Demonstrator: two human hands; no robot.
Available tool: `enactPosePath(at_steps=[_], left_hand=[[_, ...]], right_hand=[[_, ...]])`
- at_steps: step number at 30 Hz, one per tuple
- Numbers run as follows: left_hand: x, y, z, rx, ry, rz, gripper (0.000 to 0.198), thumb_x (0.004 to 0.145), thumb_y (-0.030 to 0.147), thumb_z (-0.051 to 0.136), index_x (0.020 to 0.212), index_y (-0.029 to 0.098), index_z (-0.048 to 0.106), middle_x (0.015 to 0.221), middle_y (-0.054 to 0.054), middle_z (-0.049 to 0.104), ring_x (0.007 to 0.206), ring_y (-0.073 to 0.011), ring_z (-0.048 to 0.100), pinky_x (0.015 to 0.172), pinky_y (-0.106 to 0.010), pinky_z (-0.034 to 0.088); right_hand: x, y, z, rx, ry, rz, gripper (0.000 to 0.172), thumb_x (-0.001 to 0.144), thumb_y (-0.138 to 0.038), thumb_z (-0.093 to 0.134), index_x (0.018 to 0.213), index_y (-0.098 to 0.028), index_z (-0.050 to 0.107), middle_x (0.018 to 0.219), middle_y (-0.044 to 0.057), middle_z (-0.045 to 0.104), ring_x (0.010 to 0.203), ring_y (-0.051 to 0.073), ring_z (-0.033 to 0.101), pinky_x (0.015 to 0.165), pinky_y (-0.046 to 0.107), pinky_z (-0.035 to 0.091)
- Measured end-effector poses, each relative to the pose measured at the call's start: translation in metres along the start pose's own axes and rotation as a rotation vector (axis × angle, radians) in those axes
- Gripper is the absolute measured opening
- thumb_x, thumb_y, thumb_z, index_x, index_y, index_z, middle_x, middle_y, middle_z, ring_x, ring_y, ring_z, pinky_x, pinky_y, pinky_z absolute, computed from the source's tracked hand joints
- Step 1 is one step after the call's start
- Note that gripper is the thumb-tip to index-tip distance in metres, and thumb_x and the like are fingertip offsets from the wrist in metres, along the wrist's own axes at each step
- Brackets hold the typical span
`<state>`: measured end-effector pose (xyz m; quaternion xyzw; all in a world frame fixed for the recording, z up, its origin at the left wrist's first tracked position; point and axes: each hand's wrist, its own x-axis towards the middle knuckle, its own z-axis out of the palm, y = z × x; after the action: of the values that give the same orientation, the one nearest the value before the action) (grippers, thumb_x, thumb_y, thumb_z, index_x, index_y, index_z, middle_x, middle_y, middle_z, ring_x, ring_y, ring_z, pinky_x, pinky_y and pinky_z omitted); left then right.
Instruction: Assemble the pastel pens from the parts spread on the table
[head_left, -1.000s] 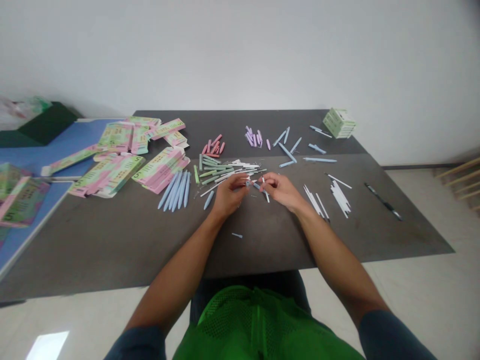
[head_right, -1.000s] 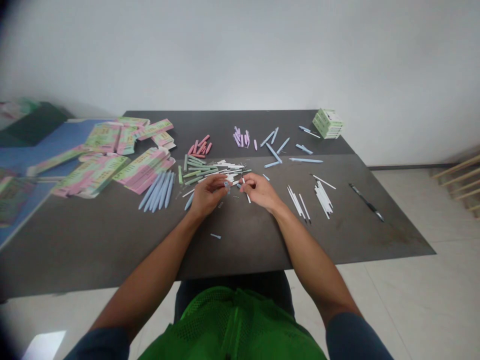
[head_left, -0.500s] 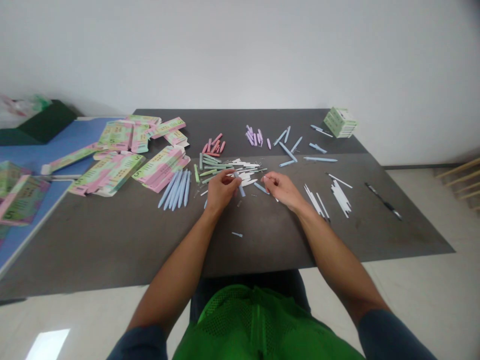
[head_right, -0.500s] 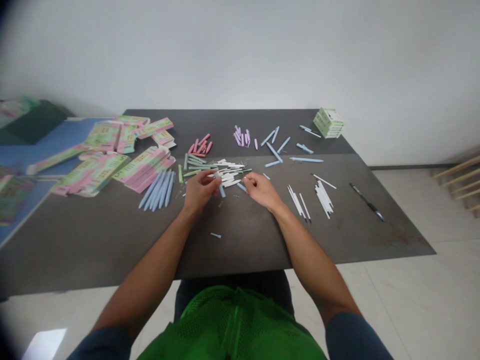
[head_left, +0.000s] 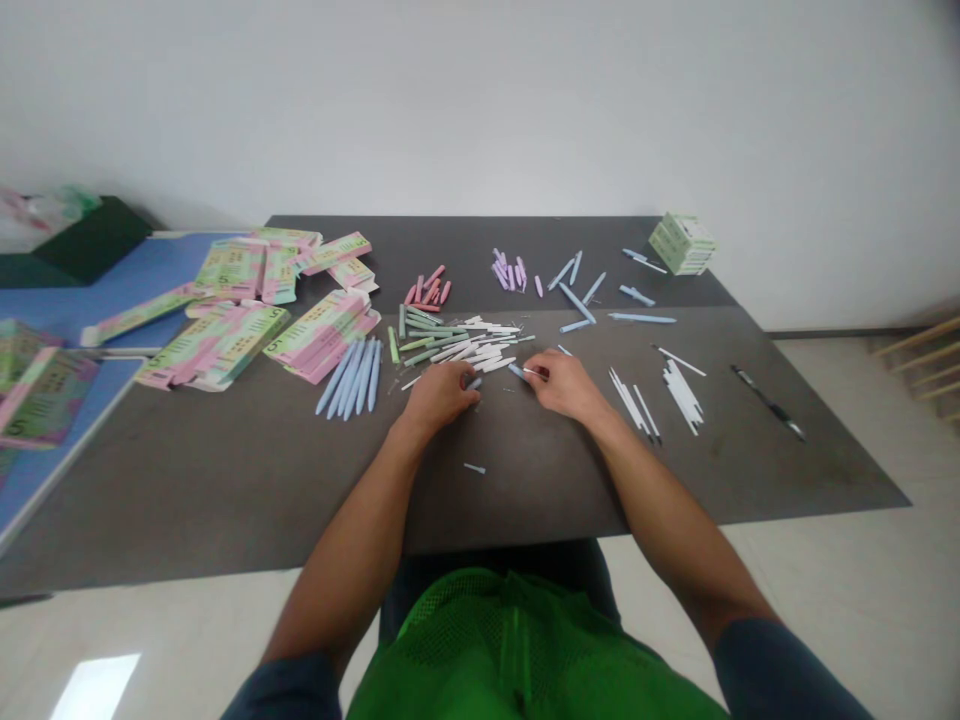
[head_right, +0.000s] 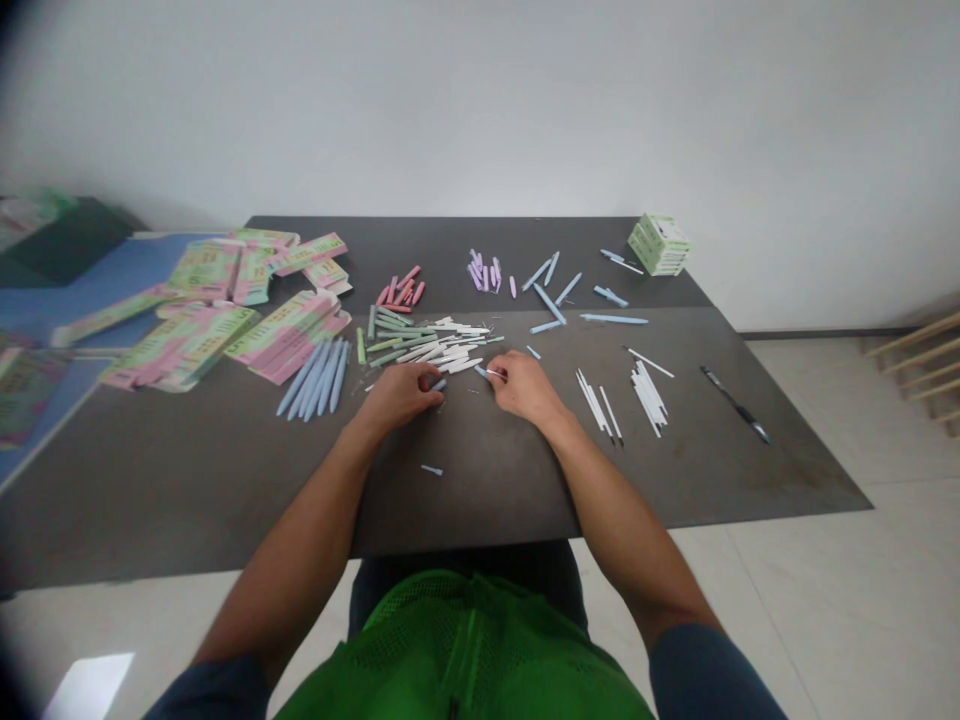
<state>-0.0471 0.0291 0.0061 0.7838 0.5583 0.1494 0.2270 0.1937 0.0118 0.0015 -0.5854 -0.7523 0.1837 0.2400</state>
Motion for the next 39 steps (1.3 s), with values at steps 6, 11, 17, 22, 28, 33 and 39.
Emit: enactPosePath(at_steps=[6, 11, 17, 22, 28, 33, 39], left_hand=[[-0.008, 0.013, -0.006, 0.053, -0.001, 0.046, 0.013, 0.076, 0.031, 0.068, 0.073, 0.021, 0.075, 0.076, -0.007, 0.073, 0.068, -0.0205, 0.062, 0.066, -0.030, 0.044], [-0.017, 0.023, 0.001, 0.172, -0.101, 0.045, 0.007, 0.071, 0.025, 0.071, 0.067, 0.022, 0.075, 0.075, -0.011, 0.072, 0.073, -0.0257, 0.067, 0.068, -0.033, 0.047], [-0.019, 0.027, 0.006, 0.110, -0.077, 0.088, 0.013, 0.078, 0.023, 0.064, 0.068, 0.021, 0.073, 0.076, -0.011, 0.072, 0.075, -0.0253, 0.067, 0.073, -0.033, 0.049], [-0.014, 0.024, 0.006, -0.128, -0.034, 0.143, 0.022, 0.086, 0.021, 0.053, 0.074, 0.020, 0.071, 0.071, -0.006, 0.070, 0.069, -0.0192, 0.063, 0.071, -0.029, 0.047], [-0.010, 0.014, 0.006, -0.272, 0.078, 0.044, 0.009, 0.074, 0.018, 0.063, 0.079, 0.018, 0.070, 0.071, -0.002, 0.069, 0.065, -0.0172, 0.060, 0.063, -0.027, 0.045], [-0.009, 0.001, -0.011, -0.133, 0.228, -0.093, 0.011, 0.076, 0.019, 0.061, 0.077, 0.019, 0.072, 0.074, -0.006, 0.071, 0.069, -0.0202, 0.063, 0.068, -0.030, 0.046], [-0.009, -0.018, -0.027, -0.007, 0.226, -0.219, 0.015, 0.076, 0.022, 0.059, 0.075, 0.019, 0.074, 0.078, -0.009, 0.074, 0.072, -0.0235, 0.065, 0.069, -0.032, 0.045]], right_hand=[[0.001, -0.002, 0.000, -0.032, 0.002, 0.021, 0.012, 0.087, -0.025, 0.064, 0.092, -0.020, 0.074, 0.083, 0.006, 0.070, 0.075, 0.018, 0.058, 0.072, 0.029, 0.040], [0.000, -0.005, 0.003, 0.001, 0.005, 0.014, 0.013, 0.087, -0.025, 0.064, 0.093, -0.020, 0.074, 0.082, 0.005, 0.071, 0.073, 0.018, 0.060, 0.071, 0.029, 0.042], [-0.003, -0.010, 0.008, -0.015, -0.036, 0.021, 0.019, 0.087, -0.024, 0.064, 0.104, -0.021, 0.072, 0.085, 0.005, 0.075, 0.075, 0.020, 0.065, 0.075, 0.029, 0.045], [-0.006, -0.014, 0.008, -0.139, -0.070, 0.013, 0.027, 0.092, -0.021, 0.056, 0.117, -0.019, 0.067, 0.100, 0.012, 0.076, 0.089, 0.025, 0.069, 0.081, 0.032, 0.045], [-0.008, -0.017, 0.007, -0.195, -0.088, -0.003, 0.022, 0.090, -0.019, 0.058, 0.109, -0.019, 0.068, 0.101, 0.013, 0.076, 0.092, 0.026, 0.069, 0.080, 0.031, 0.044], [-0.009, -0.018, 0.007, -0.156, -0.076, -0.018, 0.018, 0.089, -0.019, 0.059, 0.104, -0.021, 0.069, 0.099, 0.009, 0.076, 0.089, 0.024, 0.068, 0.079, 0.030, 0.044], [-0.009, -0.020, 0.011, -0.109, -0.076, -0.017, 0.016, 0.088, -0.018, 0.059, 0.100, -0.020, 0.069, 0.097, 0.010, 0.075, 0.088, 0.025, 0.068, 0.079, 0.032, 0.044]])
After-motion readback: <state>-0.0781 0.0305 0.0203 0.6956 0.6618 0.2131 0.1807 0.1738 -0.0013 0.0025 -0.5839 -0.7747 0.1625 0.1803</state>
